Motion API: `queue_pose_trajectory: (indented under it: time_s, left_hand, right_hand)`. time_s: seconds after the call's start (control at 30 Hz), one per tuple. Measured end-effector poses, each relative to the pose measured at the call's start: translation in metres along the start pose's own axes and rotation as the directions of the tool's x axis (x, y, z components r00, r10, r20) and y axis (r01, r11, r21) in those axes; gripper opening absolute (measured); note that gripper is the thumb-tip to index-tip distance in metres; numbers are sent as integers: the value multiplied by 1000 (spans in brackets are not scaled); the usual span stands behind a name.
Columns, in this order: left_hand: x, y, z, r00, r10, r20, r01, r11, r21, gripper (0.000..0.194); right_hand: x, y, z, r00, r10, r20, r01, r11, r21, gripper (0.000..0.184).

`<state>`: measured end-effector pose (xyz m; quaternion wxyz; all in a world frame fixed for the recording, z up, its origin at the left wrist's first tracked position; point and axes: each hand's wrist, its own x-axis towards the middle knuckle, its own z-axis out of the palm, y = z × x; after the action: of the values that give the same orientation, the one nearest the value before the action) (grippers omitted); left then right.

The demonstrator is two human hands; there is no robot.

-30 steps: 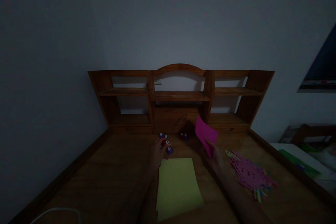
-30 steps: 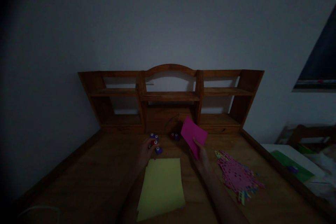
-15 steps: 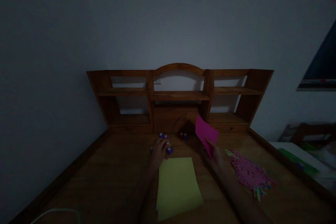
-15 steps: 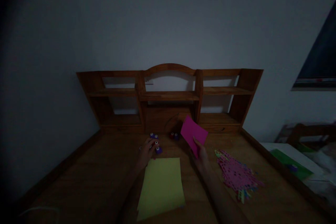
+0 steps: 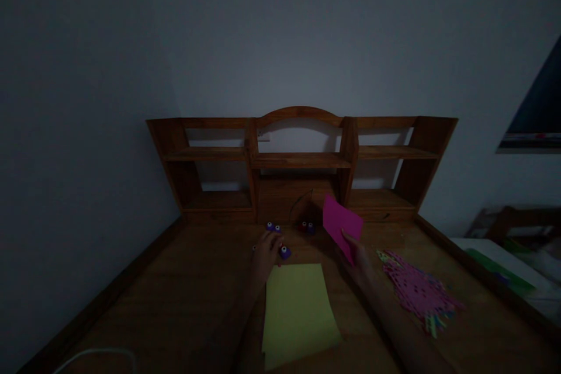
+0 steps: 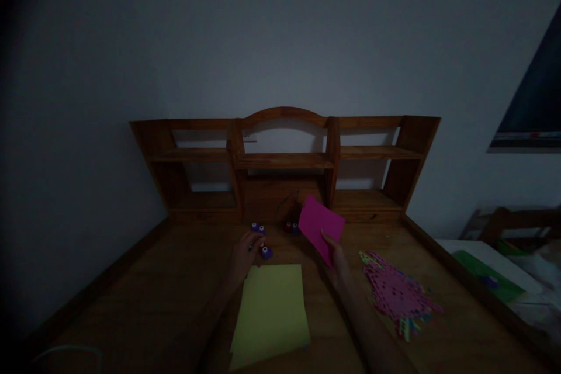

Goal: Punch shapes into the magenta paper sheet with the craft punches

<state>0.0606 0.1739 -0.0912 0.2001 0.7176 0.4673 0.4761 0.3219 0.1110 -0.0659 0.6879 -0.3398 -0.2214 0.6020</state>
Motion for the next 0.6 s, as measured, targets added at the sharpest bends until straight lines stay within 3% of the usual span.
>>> queue_pose_trajectory:
  time_s: [0.1, 0.17, 0.27, 0.4, 0.43, 0.5, 0.6]
  left_hand:
    - [0, 14, -4, 990, -83, -116, 70, 991, -115, 31]
    - [1, 23, -6, 979, -182, -97, 148, 948, -282, 39]
    - [2, 30, -8, 961, -274, 32, 247, 802, -543, 50]
    - [-3, 34, -14, 936, -152, 318, 328, 703, -630, 45]
    - [-6, 35, -16, 901, -127, 415, 377, 703, -603, 41]
    - [-12, 35, -20, 792, -119, 599, 487, 715, -501, 34]
    - [-20, 37, -23, 638, -125, 760, 556, 757, -343, 29]
  right_hand:
    - [-2, 6, 1, 999, -21, 29, 25, 991, -129, 40]
    - [-4, 11, 0, 996, -15, 84, 40, 952, -305, 43]
    - [-10, 14, -1, 966, 106, 238, 40, 842, -537, 44]
    - [-19, 6, -3, 886, 269, 378, 108, 672, -732, 38]
    - [-20, 4, -3, 871, 287, 399, 137, 639, -757, 37]
    - [-22, 1, -2, 853, 306, 423, 165, 609, -776, 36]
    - [-21, 3, 3, 872, 310, 379, 74, 682, -728, 39]
